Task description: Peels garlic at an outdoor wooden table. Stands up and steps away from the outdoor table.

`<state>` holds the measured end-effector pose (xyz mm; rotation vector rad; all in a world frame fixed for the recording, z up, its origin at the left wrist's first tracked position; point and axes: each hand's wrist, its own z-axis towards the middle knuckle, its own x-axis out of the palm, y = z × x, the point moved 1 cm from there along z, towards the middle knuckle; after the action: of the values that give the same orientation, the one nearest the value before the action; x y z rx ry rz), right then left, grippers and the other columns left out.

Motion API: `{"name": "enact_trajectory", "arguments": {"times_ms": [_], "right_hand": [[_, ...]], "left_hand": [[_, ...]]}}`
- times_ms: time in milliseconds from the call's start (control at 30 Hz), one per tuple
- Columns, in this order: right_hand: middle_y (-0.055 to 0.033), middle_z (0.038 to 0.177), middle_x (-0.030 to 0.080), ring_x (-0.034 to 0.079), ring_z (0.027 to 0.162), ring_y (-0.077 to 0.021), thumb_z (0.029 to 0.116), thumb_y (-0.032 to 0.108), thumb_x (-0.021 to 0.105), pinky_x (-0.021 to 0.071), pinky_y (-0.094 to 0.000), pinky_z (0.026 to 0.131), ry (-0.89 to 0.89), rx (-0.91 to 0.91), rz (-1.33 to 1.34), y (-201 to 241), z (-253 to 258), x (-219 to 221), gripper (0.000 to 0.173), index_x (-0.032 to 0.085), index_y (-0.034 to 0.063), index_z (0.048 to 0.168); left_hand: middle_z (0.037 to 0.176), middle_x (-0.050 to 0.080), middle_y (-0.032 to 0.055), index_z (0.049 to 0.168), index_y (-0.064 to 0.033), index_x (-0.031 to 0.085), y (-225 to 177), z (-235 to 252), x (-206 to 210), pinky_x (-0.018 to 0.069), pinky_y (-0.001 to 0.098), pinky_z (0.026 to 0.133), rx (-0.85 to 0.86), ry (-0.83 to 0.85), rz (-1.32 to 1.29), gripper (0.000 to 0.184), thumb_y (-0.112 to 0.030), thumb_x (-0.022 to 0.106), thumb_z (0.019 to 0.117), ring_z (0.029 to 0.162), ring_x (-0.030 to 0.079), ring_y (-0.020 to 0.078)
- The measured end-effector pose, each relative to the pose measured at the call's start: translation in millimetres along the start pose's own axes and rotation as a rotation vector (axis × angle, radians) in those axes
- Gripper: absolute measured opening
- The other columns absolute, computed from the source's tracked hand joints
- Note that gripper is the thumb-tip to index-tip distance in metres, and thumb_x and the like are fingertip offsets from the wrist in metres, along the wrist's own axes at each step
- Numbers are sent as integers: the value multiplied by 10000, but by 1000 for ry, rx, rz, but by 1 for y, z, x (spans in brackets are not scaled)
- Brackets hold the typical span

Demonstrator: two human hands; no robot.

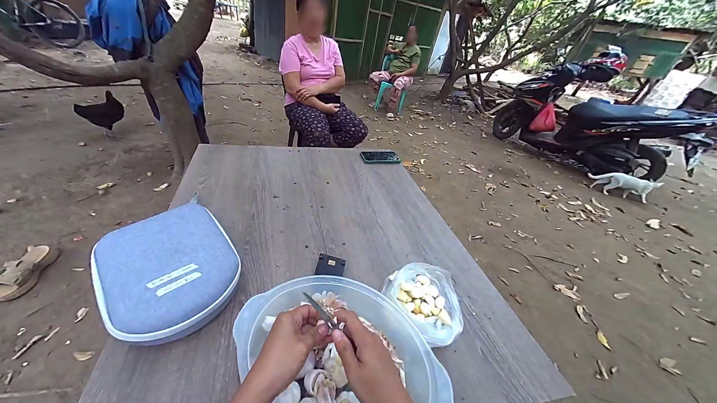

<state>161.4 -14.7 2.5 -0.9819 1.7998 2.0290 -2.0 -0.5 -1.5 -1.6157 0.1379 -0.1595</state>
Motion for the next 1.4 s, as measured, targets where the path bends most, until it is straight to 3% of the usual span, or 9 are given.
{"name": "enact_trajectory", "arguments": {"times_ms": [100, 300, 533, 600, 667, 867, 1133, 1300, 1400], "right_hand": [[-124, 917, 634, 613, 809, -230, 1087, 266, 381, 514, -442, 788, 34, -5, 121, -2, 1, -2, 404, 538, 1, 1349], [38, 760, 446, 396, 562, -45, 1067, 219, 400, 374, -240, 535, 50, 49, 446, -7, 2, -2, 285, 546, 34, 1226], [74, 678, 433, 383, 477, -17, 1090, 216, 342, 361, -175, 447, 77, 86, 763, -5, -1, -8, 169, 482, 122, 1083], [78, 679, 459, 398, 478, -8, 1084, 214, 354, 368, -165, 447, 62, 34, 815, -5, -1, -8, 159, 484, 123, 1070], [97, 674, 456, 396, 486, 11, 1067, 195, 385, 367, -152, 459, 47, -40, 800, -7, 0, -7, 126, 487, 126, 1042], [106, 673, 444, 401, 511, 22, 1063, 179, 412, 363, -148, 490, 60, -95, 698, -9, -1, -6, 128, 512, 108, 1024], [93, 693, 476, 426, 520, 13, 1062, 200, 414, 373, -156, 493, 120, -67, 603, -11, -2, -6, 162, 532, 93, 1039], [18, 687, 491, 452, 536, -61, 1081, 144, 380, 419, -243, 520, -312, 76, 510, -17, 1, -8, 251, 559, -29, 1115], [-36, 775, 570, 504, 618, -111, 1104, 188, 379, 455, -298, 613, -330, 179, 334, -20, 3, -9, 350, 566, -19, 1314]], "left_hand": [[889, 679, 48, 1065, 53, 629, -2, -4, 2, 582, 246, 788, 25, 5, 99, 113, 1, 595, 971, 780, 677, 70], [908, 689, 56, 1101, 46, 630, 1, -5, 1, 589, 260, 805, 65, 29, 154, 142, -15, 596, 978, 806, 690, 84], [948, 701, 58, 1134, 41, 629, 2, -5, 5, 590, 273, 802, 156, 16, 140, 189, -36, 614, 962, 823, 692, 94], [981, 677, 79, 1162, 52, 578, -1, -3, 2, 608, 294, 782, 83, -11, 5, 238, -6, 630, 936, 814, 699, 127], [871, 700, 56, 1112, 42, 590, -2, -2, 1, 619, 294, 733, -2, -22, -109, 172, 32, 623, 943, 744, 711, 135], [900, 716, 80, 1109, 68, 624, -7, -6, -1, 620, 295, 761, -172, -34, -263, 147, 86, 568, 975, 766, 722, 148], [904, 731, 72, 1112, 66, 652, -1, -5, -1, 608, 285, 797, -113, -1, -146, 204, 56, 680, 910, 803, 720, 132], [1068, 714, 125, 1254, 83, 594, 2, -3, -3, 595, 318, 867, -147, 65, -182, 325, 80, 617, 930, 925, 716, 172], [1053, 689, 126, 1258, 78, 556, -2, -3, -4, 602, 326, 847, -228, -11, -353, 283, 105, 544, 976, 917, 714, 192]]}}
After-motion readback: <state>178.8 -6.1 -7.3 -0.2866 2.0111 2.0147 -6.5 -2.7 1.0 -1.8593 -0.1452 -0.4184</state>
